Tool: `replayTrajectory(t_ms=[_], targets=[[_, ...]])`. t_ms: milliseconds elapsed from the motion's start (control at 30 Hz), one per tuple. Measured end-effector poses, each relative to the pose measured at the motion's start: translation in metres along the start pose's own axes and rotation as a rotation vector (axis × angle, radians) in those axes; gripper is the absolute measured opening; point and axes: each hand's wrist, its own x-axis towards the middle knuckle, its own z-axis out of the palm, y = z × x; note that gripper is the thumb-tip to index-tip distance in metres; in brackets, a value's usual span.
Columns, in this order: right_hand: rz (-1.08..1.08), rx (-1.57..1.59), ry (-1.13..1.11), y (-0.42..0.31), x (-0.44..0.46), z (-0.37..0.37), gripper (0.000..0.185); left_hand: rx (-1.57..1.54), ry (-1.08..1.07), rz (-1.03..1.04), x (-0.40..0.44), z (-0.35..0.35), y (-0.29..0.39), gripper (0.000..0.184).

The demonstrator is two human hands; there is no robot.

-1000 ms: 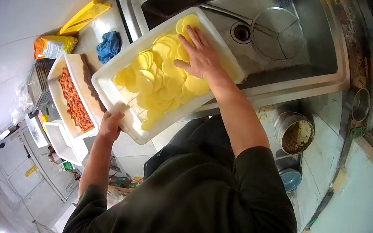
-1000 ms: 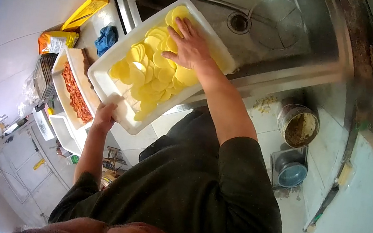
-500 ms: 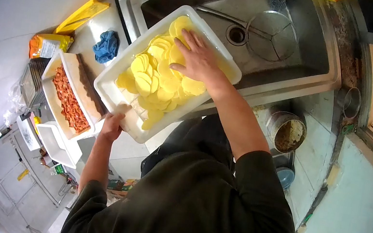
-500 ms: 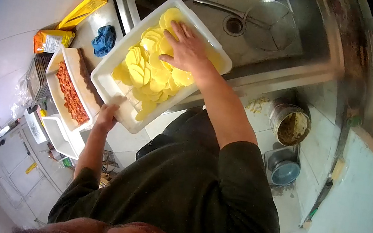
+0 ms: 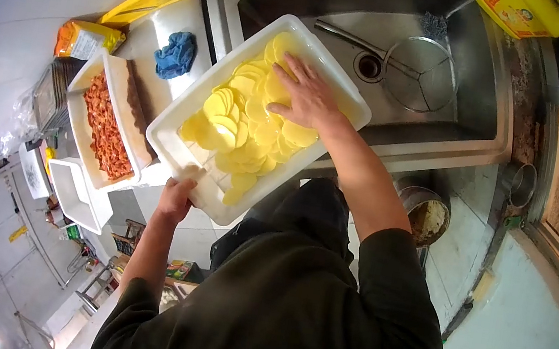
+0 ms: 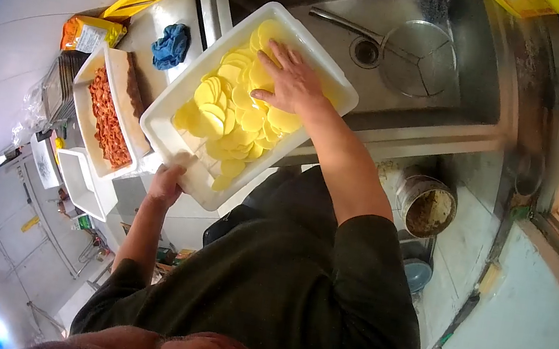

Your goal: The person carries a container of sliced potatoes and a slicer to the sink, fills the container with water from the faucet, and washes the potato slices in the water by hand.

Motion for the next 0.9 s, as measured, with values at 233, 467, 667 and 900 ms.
replayTrajectory(t_ms=[233,467,667,900], targets=[[0.025,0.006,-0.022,0.002,-0.003,0.003,0.088,0.042,0.071,-0.001,-0.011,0.006,0.007,0.042],[0.052,0.041,-0.040,0.008,-0.003,0.000,0.089,0.108,0.048,0.031,-0.019,0.004,0.026,0.039],[0.098,0.076,-0.046,0.008,-0.006,0.007,0.090,0.188,0.078,-0.003,-0.025,0.009,0.049,0.038],[0.098,0.096,0.030,0.011,-0.006,0.021,0.090,0.227,0.119,-0.013,-0.026,0.010,0.057,0.036]])
